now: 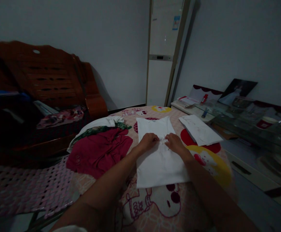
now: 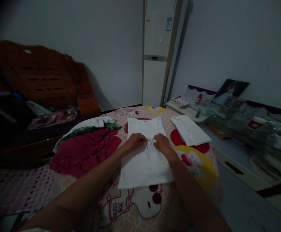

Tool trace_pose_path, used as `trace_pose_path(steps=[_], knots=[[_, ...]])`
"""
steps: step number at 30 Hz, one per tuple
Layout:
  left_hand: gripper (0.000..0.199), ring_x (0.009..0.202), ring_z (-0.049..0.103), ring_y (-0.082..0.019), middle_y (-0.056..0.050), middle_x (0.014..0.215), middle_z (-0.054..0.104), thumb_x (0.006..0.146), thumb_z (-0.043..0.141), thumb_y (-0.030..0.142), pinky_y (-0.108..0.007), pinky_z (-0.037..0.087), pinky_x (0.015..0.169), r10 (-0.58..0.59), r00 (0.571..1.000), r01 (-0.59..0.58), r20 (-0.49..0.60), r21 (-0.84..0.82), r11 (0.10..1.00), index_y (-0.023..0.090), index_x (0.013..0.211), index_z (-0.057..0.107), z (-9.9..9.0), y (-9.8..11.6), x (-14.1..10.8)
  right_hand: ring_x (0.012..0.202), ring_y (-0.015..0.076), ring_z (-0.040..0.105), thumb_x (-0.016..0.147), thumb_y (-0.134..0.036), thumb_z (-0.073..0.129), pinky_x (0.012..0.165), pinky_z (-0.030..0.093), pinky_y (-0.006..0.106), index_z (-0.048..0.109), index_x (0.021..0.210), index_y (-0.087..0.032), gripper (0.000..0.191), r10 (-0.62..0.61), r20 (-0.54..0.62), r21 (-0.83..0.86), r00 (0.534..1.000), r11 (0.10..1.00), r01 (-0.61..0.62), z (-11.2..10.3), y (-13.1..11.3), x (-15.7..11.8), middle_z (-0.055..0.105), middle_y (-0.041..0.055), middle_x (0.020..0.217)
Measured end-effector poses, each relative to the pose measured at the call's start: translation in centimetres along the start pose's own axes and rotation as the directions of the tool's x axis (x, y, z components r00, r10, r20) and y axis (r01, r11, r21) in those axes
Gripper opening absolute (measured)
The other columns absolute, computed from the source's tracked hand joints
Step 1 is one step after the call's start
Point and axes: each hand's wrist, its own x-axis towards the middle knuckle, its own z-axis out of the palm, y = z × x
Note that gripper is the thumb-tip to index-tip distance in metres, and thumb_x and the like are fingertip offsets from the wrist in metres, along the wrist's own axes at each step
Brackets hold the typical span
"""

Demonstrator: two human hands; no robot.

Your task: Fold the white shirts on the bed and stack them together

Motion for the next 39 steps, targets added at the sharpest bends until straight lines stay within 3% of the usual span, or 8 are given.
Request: trace_pose_path(steps=[9, 16, 22, 25, 30, 33, 35, 39], knots=[[0.027, 0.077, 0.064, -0.017, -0.004, 0.086, 0.071, 0.07, 0.061, 0.008, -0.028, 0.05, 0.076, -0.093, 0.992, 0.081, -0.087, -0.142, 0.987, 0.016, 0.092, 0.074, 2.7, -2.2, 0.3, 0.092, 0.0243, 0.059, 0.091, -0.019, 0.055, 0.078, 0.044, 0.032, 0.068, 0.094, -0.019, 0.014, -0.005, -0.007, -0.079, 1.0, 0.997, 0.004, 0.0, -0.4, 0.0, 0.064, 0.0121, 0.096], [0.027, 0.074, 0.061, -0.015, -0.002, 0.083, 0.07, 0.067, 0.062, 0.007, -0.027, 0.049, 0.074, -0.117, 0.99, 0.104, -0.078, -0.155, 0.982, 0.017, 0.09, 0.073, 2.6, -2.3, 0.7, 0.095, 0.0248, 0.055, 0.088, -0.017, 0.058, 0.087, 0.042, 0.034, 0.067, 0.09, -0.016, 0.009, -0.113, -0.057, -0.016, 0.992, 0.994, 0.112, 0.5, -0.6, 0.5, 0.065, 0.0121, 0.099], [0.027, 0.074, 0.061, -0.016, -0.003, 0.083, 0.07, 0.066, 0.063, 0.006, -0.027, 0.049, 0.073, -0.114, 0.991, 0.102, -0.069, -0.162, 0.981, 0.016, 0.089, 0.072, 2.3, -1.9, 0.7, 0.087, 0.0215, 0.058, 0.085, -0.012, 0.05, 0.084, 0.043, 0.032, 0.068, 0.078, -0.017, 0.019, 0.009, -0.135, 0.183, 0.991, 0.983, 0.016, 1.4, 0.5, 1.4, 0.068, 0.0091, 0.087], [0.024, 0.072, 0.06, -0.015, -0.001, 0.08, 0.069, 0.066, 0.064, 0.007, -0.028, 0.048, 0.072, -0.119, 0.99, 0.104, -0.078, -0.174, 0.979, 0.017, 0.086, 0.071, 2.5, -2.0, 0.8, 0.085, 0.0206, 0.06, 0.086, -0.015, 0.051, 0.083, 0.044, 0.032, 0.069, 0.082, -0.018, 0.019, 0.013, -0.175, 0.307, 0.984, 0.951, 0.042, 1.3, 0.8, 1.3, 0.069, 0.0079, 0.087], [0.017, 0.066, 0.057, -0.013, 0.001, 0.072, 0.065, 0.065, 0.063, 0.008, -0.025, 0.045, 0.066, -0.152, 0.982, 0.119, -0.108, -0.263, 0.957, 0.017, 0.079, 0.068, 3.0, -2.3, 1.0, 0.097, 0.0242, 0.058, 0.084, -0.017, 0.06, 0.091, 0.043, 0.035, 0.069, 0.092, -0.016, 0.012, -0.098, -0.141, 0.185, 0.985, 0.975, 0.124, 1.3, -0.2, 0.9, 0.069, 0.0114, 0.097], [0.016, 0.064, 0.054, -0.011, 0.003, 0.07, 0.063, 0.064, 0.064, 0.007, -0.023, 0.043, 0.062, -0.185, 0.975, 0.138, -0.124, -0.315, 0.939, 0.016, 0.077, 0.065, 3.1, -2.3, 0.9, 0.093, 0.0233, 0.059, 0.083, -0.015, 0.059, 0.088, 0.043, 0.034, 0.069, 0.082, -0.017, 0.009, -0.027, -0.131, 0.17, 0.991, 0.984, 0.05, 1.7, -0.6, 1.1, 0.069, 0.0108, 0.092], [0.015, 0.063, 0.053, -0.011, 0.004, 0.068, 0.062, 0.063, 0.065, 0.007, -0.023, 0.042, 0.061, -0.2, 0.971, 0.15, -0.129, -0.32, 0.935, 0.016, 0.076, 0.064, 3.0, -2.3, 0.9, 0.087, 0.0217, 0.06, 0.08, -0.015, 0.059, 0.083, 0.045, 0.032, 0.068, 0.077, -0.017, 0.011, 0.073, -0.156, 0.277, 0.985, 0.96, -0.028, 1.8, -0.4, 1.4, 0.07, 0.0094, 0.087], [0.013, 0.063, 0.054, -0.011, 0.003, 0.069, 0.062, 0.064, 0.066, 0.009, -0.023, 0.042, 0.061, -0.205, 0.973, 0.165, -0.107, -0.3, 0.939, 0.016, 0.075, 0.063, 2.8, -2.3, 0.9, 0.071, 0.0178, 0.06, 0.078, -0.025, 0.057, 0.068, 0.045, 0.028, 0.07, 0.074, -0.018, 0.015, 0.271, -0.162, 0.577, 0.949, 0.806, -0.132, 1.7, 0.2, 1.7, 0.071, 0.0047, 0.074]])
